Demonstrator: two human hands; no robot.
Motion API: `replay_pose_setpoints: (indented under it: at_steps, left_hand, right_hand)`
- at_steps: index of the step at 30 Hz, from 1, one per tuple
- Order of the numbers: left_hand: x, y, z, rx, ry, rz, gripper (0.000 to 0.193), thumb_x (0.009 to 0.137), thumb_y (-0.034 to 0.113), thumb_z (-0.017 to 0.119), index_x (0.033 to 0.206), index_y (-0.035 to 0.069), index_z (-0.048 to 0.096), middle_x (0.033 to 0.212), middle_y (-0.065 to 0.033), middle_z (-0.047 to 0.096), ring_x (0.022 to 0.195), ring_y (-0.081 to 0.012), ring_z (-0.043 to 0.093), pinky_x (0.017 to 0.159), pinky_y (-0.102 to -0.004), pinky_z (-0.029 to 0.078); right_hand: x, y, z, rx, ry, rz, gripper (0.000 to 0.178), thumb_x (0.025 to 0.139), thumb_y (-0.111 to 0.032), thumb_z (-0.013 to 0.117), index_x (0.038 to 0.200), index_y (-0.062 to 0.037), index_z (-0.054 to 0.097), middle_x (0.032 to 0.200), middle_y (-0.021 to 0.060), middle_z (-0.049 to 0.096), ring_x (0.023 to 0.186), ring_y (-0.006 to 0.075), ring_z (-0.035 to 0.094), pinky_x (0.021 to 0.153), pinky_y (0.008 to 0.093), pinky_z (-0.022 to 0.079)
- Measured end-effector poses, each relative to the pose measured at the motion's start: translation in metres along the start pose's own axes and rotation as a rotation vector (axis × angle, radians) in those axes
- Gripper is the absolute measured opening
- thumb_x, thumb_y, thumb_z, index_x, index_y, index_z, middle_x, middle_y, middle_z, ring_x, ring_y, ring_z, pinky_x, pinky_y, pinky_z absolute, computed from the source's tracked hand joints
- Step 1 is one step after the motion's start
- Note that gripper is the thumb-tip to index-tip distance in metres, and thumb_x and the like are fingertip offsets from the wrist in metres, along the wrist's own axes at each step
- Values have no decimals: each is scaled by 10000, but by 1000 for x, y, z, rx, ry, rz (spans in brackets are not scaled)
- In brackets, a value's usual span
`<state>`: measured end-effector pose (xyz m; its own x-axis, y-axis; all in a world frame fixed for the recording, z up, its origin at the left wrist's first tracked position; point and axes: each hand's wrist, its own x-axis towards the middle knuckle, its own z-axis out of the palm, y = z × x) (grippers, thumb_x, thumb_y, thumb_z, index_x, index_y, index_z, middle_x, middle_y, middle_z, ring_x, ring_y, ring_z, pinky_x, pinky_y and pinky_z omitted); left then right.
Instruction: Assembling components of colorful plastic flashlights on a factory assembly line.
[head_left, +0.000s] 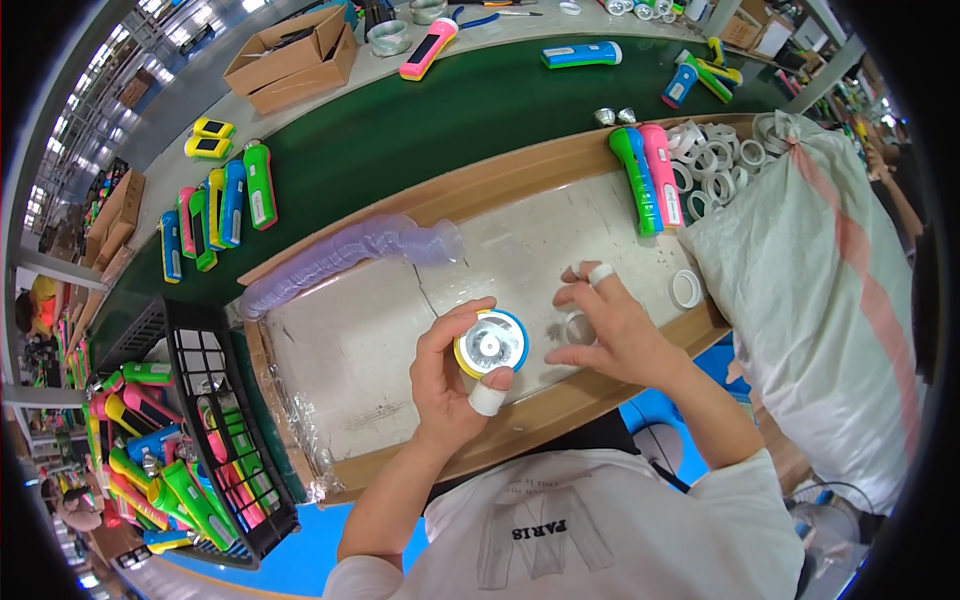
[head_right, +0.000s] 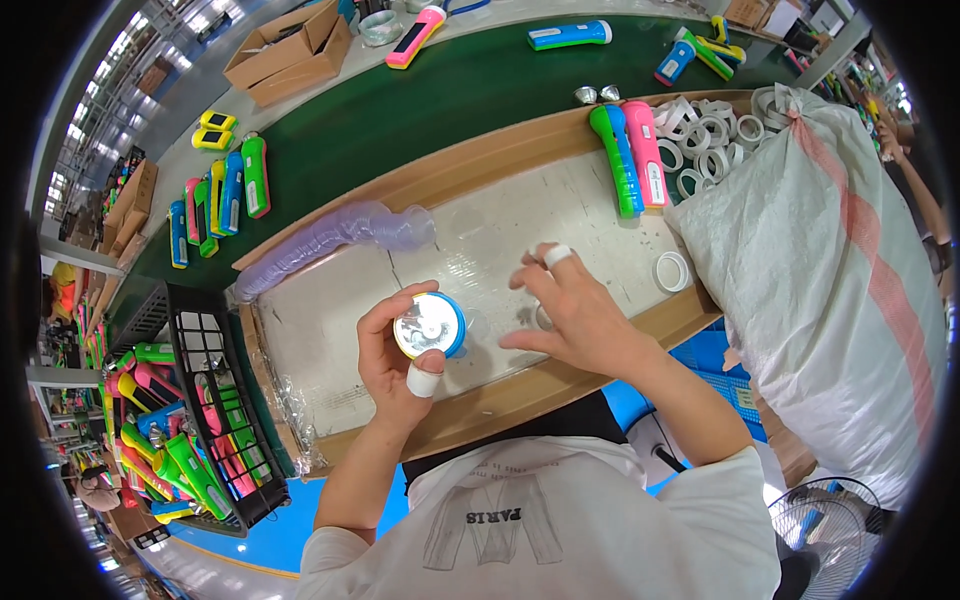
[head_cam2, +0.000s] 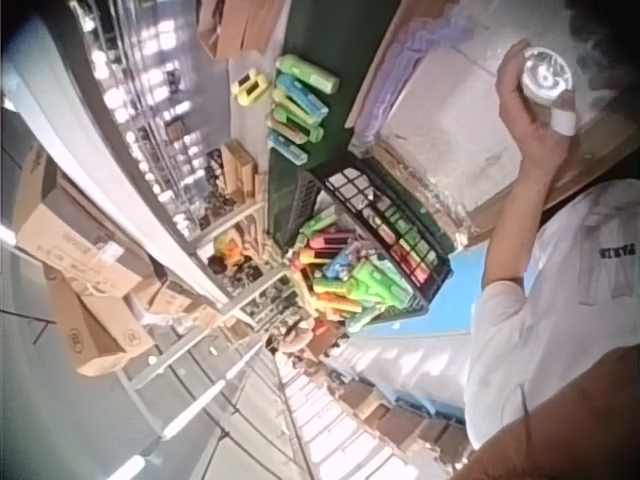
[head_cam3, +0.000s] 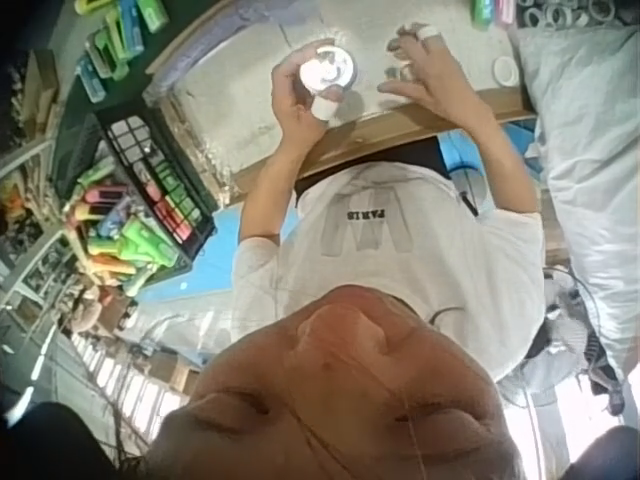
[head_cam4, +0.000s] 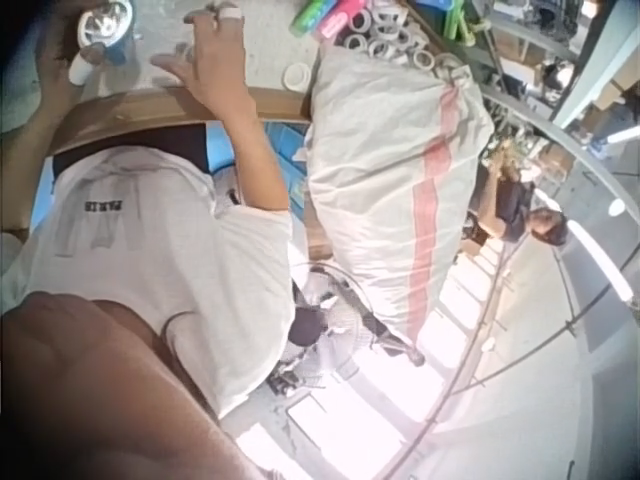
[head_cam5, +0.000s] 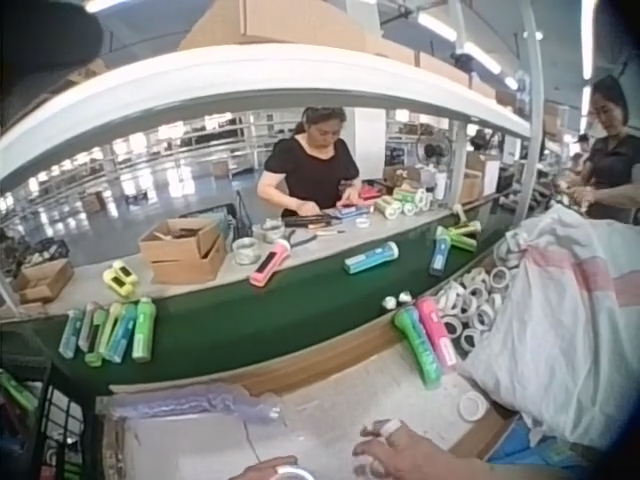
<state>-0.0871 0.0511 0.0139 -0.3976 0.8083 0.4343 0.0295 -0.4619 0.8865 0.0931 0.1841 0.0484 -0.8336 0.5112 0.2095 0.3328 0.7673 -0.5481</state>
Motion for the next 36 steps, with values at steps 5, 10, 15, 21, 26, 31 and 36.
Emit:
replay_pose_setpoints:
  at_steps: [5,10,15,21,26,31,36]
  left_hand:
    - [0,-2,5,199,-43,107,544,881,283,708,1280,34,435,1234,-268,559,1109,-304,593,926,-367,484]
    - [-2,-5,5,306,-72,144,543,901,337,674,1286,28,450,1209,-255,575,1072,-331,611,902,-386,492]
    - [-4,-1,3,289,-31,90,536,903,327,672,1297,36,453,1220,-232,578,1089,-335,602,909,-390,488]
    - [-1,5,1,414,-65,94,591,849,237,728,1325,30,447,1278,-197,562,1103,-359,591,927,-403,487]
    - [1,14,-5,600,-147,160,700,753,81,757,1360,2,418,1284,-205,556,1102,-378,581,916,-408,493]
    - [0,20,-7,531,-129,142,754,692,10,757,1369,46,426,1261,-212,565,1037,-377,612,853,-398,529]
    - [-1,31,-7,832,-258,312,532,736,58,718,1239,150,572,1235,-227,575,934,-341,659,689,-366,574]
  right_hand:
    - [-36,34,13,-287,-192,5,500,723,-253,798,1107,-48,552,1245,237,492,1104,396,517,921,426,464]
    - [1,-10,-16,110,-58,-73,444,763,-139,753,1130,-47,521,1242,239,502,1055,403,561,866,410,496]
    - [25,-29,-45,518,1,-71,415,767,-134,786,1093,-56,541,1134,153,581,875,252,576,772,333,493]
    - [20,-52,-7,190,199,-256,431,753,-268,816,1060,-38,620,1110,201,570,896,310,642,717,344,543]
    - [19,-56,-6,72,240,-276,477,707,-346,824,1003,-23,635,1080,212,566,841,326,644,676,360,553]
    - [20,-64,-10,-22,219,-299,494,661,-382,834,930,-16,641,1038,203,567,789,317,636,649,364,547]
    - [14,-69,-7,29,239,-265,480,649,-388,840,866,-6,646,988,195,568,758,311,634,606,345,542]
